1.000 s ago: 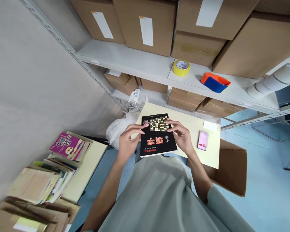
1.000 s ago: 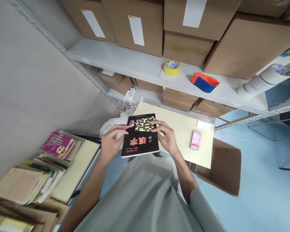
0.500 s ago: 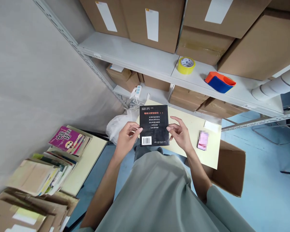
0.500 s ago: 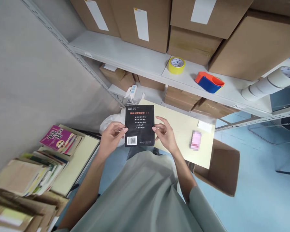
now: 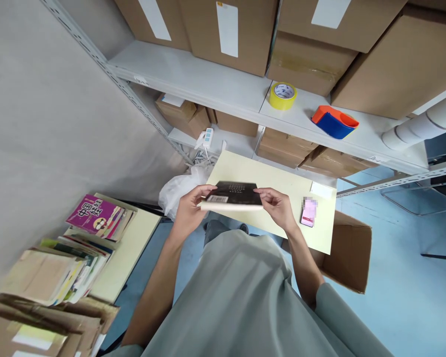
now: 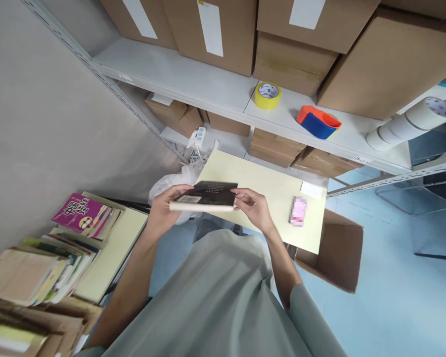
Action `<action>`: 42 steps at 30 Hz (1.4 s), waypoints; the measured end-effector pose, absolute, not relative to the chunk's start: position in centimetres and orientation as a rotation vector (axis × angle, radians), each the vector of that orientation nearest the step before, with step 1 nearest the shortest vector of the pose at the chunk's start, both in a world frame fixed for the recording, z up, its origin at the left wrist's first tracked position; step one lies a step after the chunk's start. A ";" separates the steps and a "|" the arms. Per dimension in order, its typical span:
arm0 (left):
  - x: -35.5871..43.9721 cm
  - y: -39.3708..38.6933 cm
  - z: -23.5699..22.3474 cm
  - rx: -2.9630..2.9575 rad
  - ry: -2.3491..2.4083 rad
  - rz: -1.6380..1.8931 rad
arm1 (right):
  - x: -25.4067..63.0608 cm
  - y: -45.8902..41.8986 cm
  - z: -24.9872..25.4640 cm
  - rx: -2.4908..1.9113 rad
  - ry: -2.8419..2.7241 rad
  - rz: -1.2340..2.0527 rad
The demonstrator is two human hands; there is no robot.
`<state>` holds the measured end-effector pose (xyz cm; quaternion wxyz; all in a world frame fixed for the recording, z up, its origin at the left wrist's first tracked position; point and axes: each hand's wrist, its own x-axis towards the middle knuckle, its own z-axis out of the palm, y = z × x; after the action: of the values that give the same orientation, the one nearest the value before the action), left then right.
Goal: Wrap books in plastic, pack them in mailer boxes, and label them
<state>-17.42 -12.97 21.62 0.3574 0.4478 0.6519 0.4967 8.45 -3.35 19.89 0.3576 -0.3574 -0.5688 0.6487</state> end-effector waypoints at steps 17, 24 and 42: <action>-16.1 -13.2 21.9 0.934 1.773 1.306 | 7.7 -3.8 18.7 -0.954 -1.406 1.865; -16.9 -13.5 17.2 0.846 1.780 1.112 | 7.9 -4.4 13.3 -1.127 -1.464 1.756; -15.7 -12.5 5.1 1.283 1.926 0.729 | -2.6 -7.8 4.8 -1.598 -1.415 1.651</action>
<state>-15.72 -12.48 5.14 0.3499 0.4955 0.7435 0.2815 -2.60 -7.78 4.85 0.2195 -0.5778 -0.5116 0.5969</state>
